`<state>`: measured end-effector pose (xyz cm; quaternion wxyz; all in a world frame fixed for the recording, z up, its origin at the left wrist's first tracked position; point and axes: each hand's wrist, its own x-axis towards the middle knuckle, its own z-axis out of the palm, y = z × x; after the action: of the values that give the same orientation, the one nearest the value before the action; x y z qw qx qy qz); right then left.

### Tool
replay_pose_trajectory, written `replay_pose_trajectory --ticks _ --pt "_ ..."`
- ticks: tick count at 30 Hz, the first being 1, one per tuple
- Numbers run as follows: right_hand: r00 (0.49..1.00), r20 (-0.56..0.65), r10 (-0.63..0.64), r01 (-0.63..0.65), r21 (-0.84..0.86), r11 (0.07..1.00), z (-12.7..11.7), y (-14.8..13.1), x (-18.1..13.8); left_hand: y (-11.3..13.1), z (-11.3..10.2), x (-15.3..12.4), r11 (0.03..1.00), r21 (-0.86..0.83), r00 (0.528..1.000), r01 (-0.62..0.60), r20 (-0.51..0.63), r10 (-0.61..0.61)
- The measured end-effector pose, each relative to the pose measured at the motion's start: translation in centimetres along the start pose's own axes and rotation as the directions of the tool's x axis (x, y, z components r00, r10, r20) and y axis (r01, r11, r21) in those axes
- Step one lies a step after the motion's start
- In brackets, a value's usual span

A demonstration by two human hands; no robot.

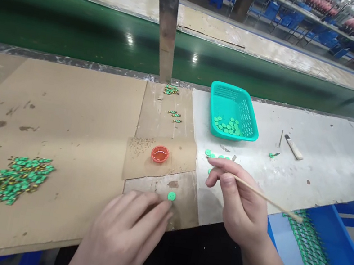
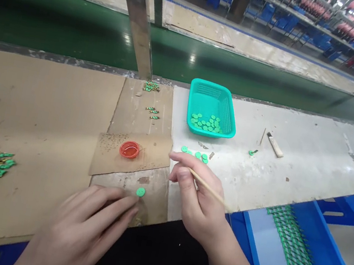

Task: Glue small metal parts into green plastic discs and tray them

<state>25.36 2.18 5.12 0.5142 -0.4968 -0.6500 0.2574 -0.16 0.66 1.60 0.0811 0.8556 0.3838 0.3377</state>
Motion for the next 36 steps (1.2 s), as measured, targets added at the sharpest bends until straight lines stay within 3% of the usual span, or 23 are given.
replay_pose_trajectory --ticks 9,13,18,36 --pt "0.981 -0.030 -0.192 0.186 -0.137 0.973 5.6 -0.7 3.8 0.0 0.7 -1.0 0.990 0.120 0.997 -0.076 -0.009 0.078" --pt "0.968 0.029 -0.248 0.248 -0.234 0.940 7.0 -0.1 4.9 0.0 1.0 -1.3 0.984 0.161 0.997 -0.074 0.016 0.073" --pt "0.964 0.102 -0.246 0.265 -0.269 0.926 7.6 0.1 5.2 -0.2 1.1 -1.9 0.981 0.170 0.995 -0.095 0.017 0.094" --pt "0.951 0.156 -0.267 0.305 -0.325 0.895 7.8 0.3 4.9 -0.1 1.5 -1.9 0.987 0.145 0.997 -0.064 -0.030 0.069"
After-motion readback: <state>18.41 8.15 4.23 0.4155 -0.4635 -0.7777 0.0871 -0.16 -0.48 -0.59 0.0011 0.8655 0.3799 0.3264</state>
